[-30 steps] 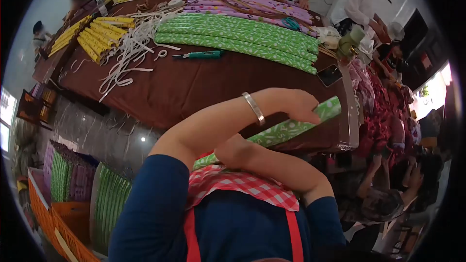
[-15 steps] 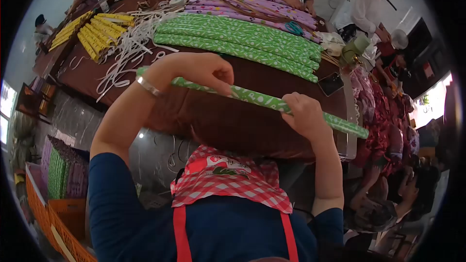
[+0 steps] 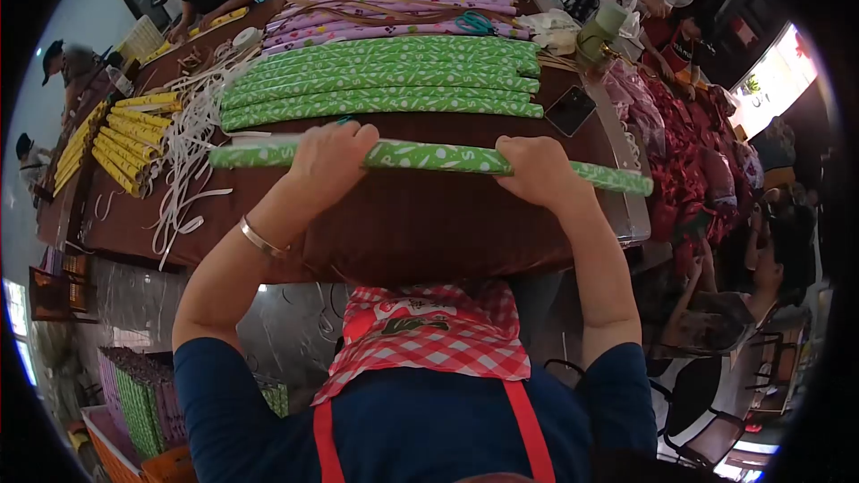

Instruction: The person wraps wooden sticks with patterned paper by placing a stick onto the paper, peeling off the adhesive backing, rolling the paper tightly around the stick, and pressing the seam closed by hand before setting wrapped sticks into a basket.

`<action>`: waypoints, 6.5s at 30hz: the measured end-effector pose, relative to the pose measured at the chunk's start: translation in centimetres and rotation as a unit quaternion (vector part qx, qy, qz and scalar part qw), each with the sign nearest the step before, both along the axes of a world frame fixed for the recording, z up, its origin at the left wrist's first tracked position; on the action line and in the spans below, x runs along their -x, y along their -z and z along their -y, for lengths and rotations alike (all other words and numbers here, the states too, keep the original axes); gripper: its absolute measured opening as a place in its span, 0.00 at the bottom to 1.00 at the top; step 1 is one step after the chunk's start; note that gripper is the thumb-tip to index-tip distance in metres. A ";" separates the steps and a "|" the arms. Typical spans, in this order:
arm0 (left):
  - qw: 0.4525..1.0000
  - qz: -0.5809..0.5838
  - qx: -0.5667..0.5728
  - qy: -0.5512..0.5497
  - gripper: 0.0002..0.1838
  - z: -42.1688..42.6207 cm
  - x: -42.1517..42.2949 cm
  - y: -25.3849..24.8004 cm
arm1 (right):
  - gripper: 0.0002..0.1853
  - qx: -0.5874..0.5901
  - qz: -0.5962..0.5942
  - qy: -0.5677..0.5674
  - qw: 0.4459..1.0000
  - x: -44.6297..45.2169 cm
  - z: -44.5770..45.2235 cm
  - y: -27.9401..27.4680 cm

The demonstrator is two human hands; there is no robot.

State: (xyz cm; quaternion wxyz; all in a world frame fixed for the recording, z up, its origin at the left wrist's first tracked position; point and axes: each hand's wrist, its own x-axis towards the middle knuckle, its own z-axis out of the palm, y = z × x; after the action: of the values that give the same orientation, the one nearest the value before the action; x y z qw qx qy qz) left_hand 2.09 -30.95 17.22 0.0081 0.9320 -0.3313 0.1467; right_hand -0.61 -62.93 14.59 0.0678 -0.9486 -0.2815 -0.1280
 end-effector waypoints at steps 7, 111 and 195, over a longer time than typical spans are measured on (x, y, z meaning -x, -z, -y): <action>0.973 -0.227 0.023 0.042 0.13 -1.5 -0.9 0.3 | 0.17 0.044 0.124 0.038 0.991 -0.7 -1.4 1.1; 0.964 -0.238 0.026 0.120 0.27 8.2 1.2 10.4 | 0.24 -0.082 -0.048 0.311 0.946 7.7 16.0 10.2; 0.965 -0.062 0.076 -0.242 0.07 -24.1 -8.8 3.9 | 0.11 -0.145 0.105 0.135 0.974 5.1 2.9 11.2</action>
State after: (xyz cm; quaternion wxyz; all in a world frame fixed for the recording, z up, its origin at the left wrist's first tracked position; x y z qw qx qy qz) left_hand 10.87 -6.82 13.29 0.0641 0.9884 -0.0821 0.1106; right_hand -5.74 -65.85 3.37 0.1570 -0.9390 -0.1345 -0.2747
